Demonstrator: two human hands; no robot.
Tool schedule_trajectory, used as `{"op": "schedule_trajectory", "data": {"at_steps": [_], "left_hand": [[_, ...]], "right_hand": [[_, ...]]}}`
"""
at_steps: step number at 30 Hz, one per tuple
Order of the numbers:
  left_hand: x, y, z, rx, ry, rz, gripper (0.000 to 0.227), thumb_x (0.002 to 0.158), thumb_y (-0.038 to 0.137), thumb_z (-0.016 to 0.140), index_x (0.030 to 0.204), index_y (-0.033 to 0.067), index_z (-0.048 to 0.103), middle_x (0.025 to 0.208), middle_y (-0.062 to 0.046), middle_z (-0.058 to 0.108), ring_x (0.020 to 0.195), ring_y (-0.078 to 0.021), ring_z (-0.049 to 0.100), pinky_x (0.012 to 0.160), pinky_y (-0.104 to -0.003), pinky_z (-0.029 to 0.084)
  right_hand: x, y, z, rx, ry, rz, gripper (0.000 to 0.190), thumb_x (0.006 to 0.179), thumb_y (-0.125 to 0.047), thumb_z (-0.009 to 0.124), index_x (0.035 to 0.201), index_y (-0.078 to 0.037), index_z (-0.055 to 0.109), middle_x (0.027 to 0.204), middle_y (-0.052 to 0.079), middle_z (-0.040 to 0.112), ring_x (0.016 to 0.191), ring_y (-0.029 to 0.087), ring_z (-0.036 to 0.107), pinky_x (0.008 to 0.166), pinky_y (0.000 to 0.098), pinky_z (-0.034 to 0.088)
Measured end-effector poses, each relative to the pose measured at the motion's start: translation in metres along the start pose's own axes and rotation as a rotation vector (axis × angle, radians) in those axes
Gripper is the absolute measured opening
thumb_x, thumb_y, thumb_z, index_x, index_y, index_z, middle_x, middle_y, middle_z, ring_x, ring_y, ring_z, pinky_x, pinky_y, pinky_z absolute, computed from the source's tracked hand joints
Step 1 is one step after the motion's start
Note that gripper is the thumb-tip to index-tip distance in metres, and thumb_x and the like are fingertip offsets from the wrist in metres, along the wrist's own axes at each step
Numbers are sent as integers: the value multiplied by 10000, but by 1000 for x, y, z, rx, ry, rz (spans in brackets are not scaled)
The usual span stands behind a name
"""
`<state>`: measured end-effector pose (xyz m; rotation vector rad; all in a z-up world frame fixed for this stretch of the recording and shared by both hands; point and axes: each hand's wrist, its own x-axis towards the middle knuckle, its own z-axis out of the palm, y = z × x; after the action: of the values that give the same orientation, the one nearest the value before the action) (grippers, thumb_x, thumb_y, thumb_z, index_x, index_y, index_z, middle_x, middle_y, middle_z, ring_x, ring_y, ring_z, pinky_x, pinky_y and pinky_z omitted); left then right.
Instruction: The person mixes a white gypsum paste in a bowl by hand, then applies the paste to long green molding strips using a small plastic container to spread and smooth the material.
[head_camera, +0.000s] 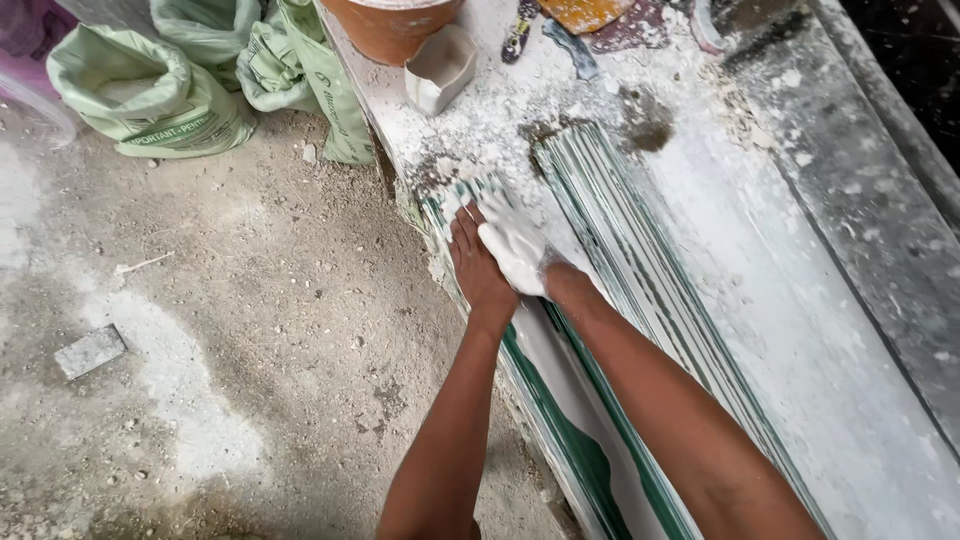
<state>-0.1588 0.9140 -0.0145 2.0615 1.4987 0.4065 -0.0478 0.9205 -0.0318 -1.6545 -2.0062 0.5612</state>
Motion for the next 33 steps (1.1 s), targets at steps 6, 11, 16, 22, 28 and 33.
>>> {"op": "schedule_trajectory", "data": {"at_steps": [6,11,16,22,28,33], "left_hand": [[-144,36,24,-91,-4,-1,756,971,116,478,1628,-11,125,1625,-288,248,1501,-455,246,1214,-548,271],[-306,69,76,-3,17,-1,776,972,179,512,1632,3,144,1627,-270,252,1488,-439,275,1207,-544,284],[-479,109,118,28,-2,2,738,997,245,468,1620,1,157,1606,-265,268,1486,-440,267,1200,-554,300],[-674,157,150,17,-47,11,719,988,248,450,1599,-33,194,1574,-300,303,1453,-467,313,1147,-574,362],[-849,192,207,55,-87,20,716,1004,266,439,1598,-57,203,1575,-319,315,1444,-473,329,1154,-565,344],[-1002,218,255,-94,-110,30,762,1014,293,456,1614,-62,148,1606,-341,241,1475,-492,260,1187,-573,268]], "right_hand": [[-139,-28,19,-71,321,59,458,1112,-254,491,1490,3,510,1571,122,482,1452,177,427,1265,316,295],[-308,-60,6,-28,-13,30,588,1105,-348,284,1470,77,463,1589,248,404,1503,320,350,1292,422,186],[-492,-100,14,-17,12,50,597,1108,-365,300,1468,81,468,1586,257,405,1503,345,344,1295,435,179],[-689,-126,-2,-45,53,44,566,1103,-348,316,1478,38,490,1583,219,431,1497,324,359,1285,427,201],[-876,-164,-4,-13,167,3,508,1098,-287,360,1478,10,520,1578,196,451,1486,314,377,1267,416,240],[-1047,-230,31,27,210,29,471,1095,-241,394,1478,-11,543,1575,178,466,1477,306,391,1253,408,270]]}}
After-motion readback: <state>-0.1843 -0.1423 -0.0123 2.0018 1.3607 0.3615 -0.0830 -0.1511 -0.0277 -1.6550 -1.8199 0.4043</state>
